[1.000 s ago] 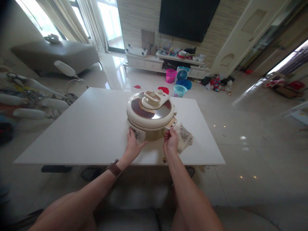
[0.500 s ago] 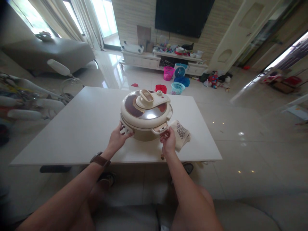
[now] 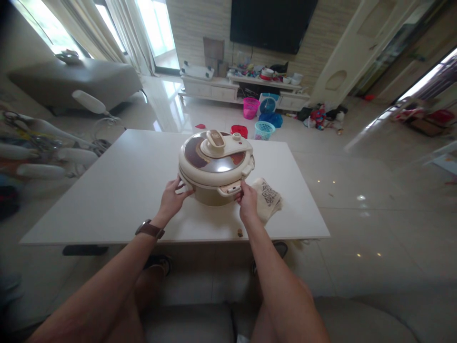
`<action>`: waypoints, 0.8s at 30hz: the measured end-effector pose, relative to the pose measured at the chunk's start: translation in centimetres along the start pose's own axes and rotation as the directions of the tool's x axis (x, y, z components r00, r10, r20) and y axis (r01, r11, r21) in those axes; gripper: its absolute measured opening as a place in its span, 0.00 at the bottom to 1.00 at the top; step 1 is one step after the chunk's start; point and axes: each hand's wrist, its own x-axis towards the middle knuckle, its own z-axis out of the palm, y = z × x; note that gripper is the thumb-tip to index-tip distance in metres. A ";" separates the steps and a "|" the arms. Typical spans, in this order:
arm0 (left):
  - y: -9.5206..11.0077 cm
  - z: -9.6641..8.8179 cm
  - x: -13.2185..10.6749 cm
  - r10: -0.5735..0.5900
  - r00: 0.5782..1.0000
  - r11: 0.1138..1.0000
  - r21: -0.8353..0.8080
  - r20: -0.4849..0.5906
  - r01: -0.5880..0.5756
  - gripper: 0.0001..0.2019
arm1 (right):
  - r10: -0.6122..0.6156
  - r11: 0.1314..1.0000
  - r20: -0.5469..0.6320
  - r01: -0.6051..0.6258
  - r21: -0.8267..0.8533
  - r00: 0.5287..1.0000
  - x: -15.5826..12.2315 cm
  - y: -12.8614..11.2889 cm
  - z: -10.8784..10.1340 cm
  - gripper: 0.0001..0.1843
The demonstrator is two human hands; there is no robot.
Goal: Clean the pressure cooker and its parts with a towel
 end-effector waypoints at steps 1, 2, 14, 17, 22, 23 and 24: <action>0.0 0.0 0.3 -0.002 1.000 1.000 0.008 0.002 0.002 0.41 | -0.015 1.000 -0.016 0.015 0.012 1.000 -0.2 0.1 0.1 0.24; 0.0 0.0 0.5 -0.004 1.000 1.000 0.014 0.007 0.003 0.40 | -0.032 0.999 -0.036 0.033 0.024 0.999 -0.4 0.2 0.3 0.25; 1.3 1.0 0.6 0.058 0.996 0.998 0.010 0.061 -0.059 0.31 | -0.086 0.991 -0.120 0.098 0.091 0.989 -2.9 2.7 0.0 0.26; 1.5 1.2 0.2 0.042 0.999 0.999 0.023 0.018 -0.042 0.28 | -0.026 0.991 -0.069 0.035 0.133 0.997 -2.8 2.2 0.1 0.26; 1.9 2.6 -0.4 -0.102 0.994 0.991 -0.088 -0.033 0.099 0.26 | 0.111 0.992 0.138 -0.117 0.037 0.984 -2.0 1.4 -1.6 0.25; 2.1 3.1 -0.7 -0.110 0.993 0.986 -0.127 -0.036 0.105 0.26 | 0.113 0.994 0.129 -0.113 -0.005 0.985 -1.4 1.4 -2.5 0.24; 2.3 3.7 -1.0 -0.104 0.994 0.983 -0.156 -0.044 0.096 0.27 | 0.096 0.995 0.085 -0.093 -0.045 0.992 -0.7 1.4 -3.7 0.23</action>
